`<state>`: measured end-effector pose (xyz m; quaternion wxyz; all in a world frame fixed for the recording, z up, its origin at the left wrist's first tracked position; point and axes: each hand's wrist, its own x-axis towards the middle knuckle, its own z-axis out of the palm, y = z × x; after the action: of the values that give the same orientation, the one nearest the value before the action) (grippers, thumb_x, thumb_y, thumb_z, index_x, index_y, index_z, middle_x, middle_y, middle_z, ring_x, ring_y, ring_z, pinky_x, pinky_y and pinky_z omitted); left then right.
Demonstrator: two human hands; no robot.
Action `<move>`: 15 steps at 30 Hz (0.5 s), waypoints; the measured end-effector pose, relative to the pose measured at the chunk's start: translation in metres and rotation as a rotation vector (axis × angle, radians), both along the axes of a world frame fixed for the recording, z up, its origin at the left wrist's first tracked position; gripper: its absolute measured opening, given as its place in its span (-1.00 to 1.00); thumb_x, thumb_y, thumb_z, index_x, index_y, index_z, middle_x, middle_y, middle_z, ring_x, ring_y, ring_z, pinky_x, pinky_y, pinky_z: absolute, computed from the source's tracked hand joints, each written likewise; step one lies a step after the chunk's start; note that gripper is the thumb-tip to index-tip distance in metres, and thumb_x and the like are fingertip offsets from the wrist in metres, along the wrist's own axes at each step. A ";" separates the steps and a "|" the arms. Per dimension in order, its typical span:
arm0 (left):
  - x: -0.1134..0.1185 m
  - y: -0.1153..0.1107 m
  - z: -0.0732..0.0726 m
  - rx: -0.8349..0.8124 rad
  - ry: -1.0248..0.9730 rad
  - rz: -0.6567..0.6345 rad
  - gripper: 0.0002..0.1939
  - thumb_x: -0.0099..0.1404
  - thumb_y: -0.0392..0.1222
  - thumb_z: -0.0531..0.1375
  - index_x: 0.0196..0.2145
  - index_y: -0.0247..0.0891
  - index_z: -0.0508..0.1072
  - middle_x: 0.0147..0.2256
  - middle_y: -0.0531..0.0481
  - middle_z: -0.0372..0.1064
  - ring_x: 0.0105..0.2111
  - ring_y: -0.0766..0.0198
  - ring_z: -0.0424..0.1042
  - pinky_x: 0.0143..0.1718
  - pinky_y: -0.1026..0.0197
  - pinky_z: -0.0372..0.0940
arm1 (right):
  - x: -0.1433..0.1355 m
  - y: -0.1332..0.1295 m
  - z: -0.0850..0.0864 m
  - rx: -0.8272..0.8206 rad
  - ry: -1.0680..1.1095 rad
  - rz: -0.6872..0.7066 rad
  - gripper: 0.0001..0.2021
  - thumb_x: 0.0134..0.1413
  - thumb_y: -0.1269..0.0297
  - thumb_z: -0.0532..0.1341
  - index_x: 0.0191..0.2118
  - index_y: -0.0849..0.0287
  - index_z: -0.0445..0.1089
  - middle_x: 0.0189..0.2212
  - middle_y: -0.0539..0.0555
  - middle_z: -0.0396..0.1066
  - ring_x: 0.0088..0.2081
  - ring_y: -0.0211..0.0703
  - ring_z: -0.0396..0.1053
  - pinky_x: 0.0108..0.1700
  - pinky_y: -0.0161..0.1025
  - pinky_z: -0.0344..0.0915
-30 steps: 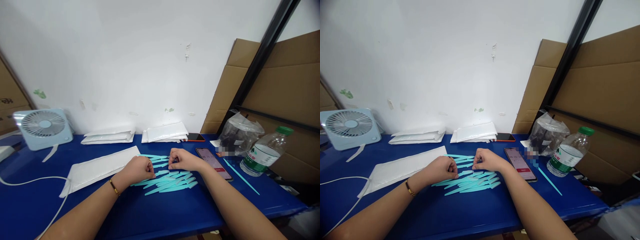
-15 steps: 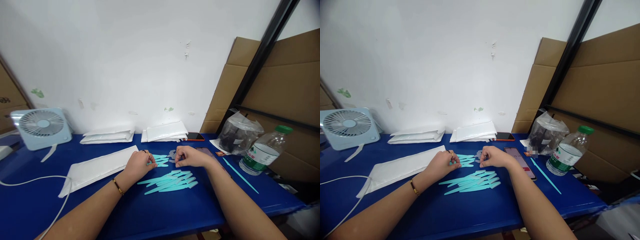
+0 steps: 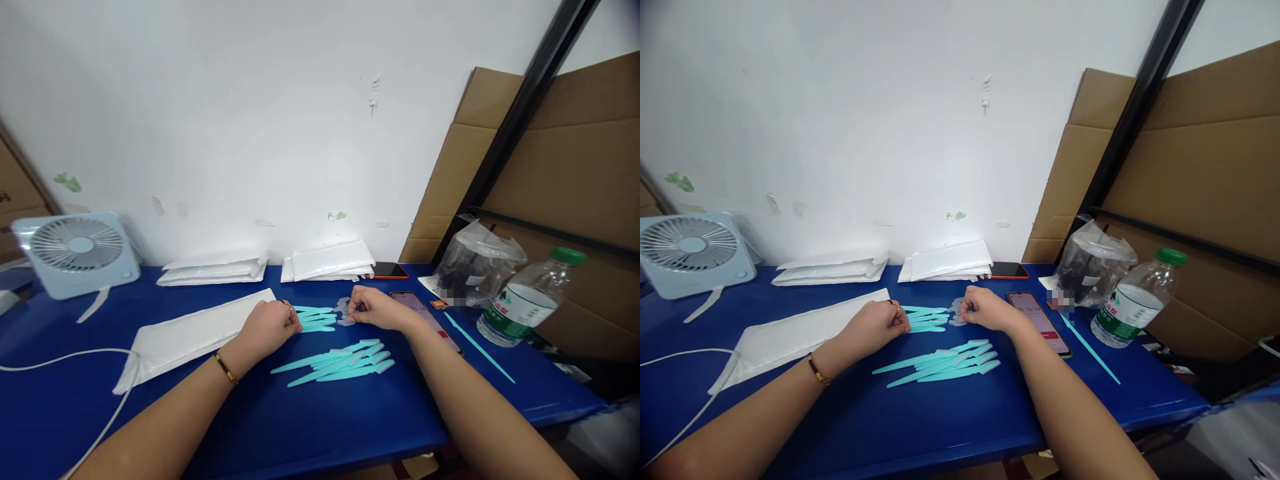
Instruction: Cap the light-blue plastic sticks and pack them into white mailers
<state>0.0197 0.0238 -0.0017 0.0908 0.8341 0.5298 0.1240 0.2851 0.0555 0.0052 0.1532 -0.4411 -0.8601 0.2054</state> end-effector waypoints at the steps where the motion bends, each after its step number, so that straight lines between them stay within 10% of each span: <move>1: -0.001 0.000 0.002 0.007 -0.007 0.012 -0.83 0.12 -0.14 0.11 -0.52 -0.18 0.47 -0.41 0.06 0.43 -0.44 0.30 0.33 -0.40 0.27 0.09 | 0.004 0.000 0.002 -0.015 0.011 -0.018 -0.84 -0.06 0.21 0.24 -0.41 0.22 0.41 -0.35 0.05 0.29 -0.36 -0.25 0.25 -0.35 -0.34 0.16; 7: 0.006 -0.014 0.007 -0.117 -0.074 -0.112 -0.70 0.01 0.15 0.18 -0.46 -0.11 0.50 -0.43 0.09 0.40 -0.45 0.31 0.33 -0.49 0.30 0.08 | 0.000 -0.013 0.014 -0.116 0.011 0.145 -0.74 -0.11 0.08 0.26 -0.38 0.19 0.46 -0.34 0.04 0.30 -0.36 -0.26 0.25 -0.36 -0.35 0.17; 15: 0.008 -0.014 0.001 -0.126 -0.027 -0.123 -0.83 0.07 -0.04 0.17 -0.51 -0.14 0.48 -0.51 0.11 0.39 -0.50 0.35 0.30 -0.51 0.32 0.05 | -0.024 -0.015 0.000 -0.119 -0.048 0.306 -0.77 -0.14 0.11 0.29 -0.42 0.19 0.48 -0.41 0.02 0.26 -0.41 -0.30 0.22 -0.43 -0.38 0.14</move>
<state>0.0279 0.0094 -0.0005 0.1576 0.8559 0.4831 0.0960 0.2615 0.0403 0.0055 0.0734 -0.3181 -0.9069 0.2663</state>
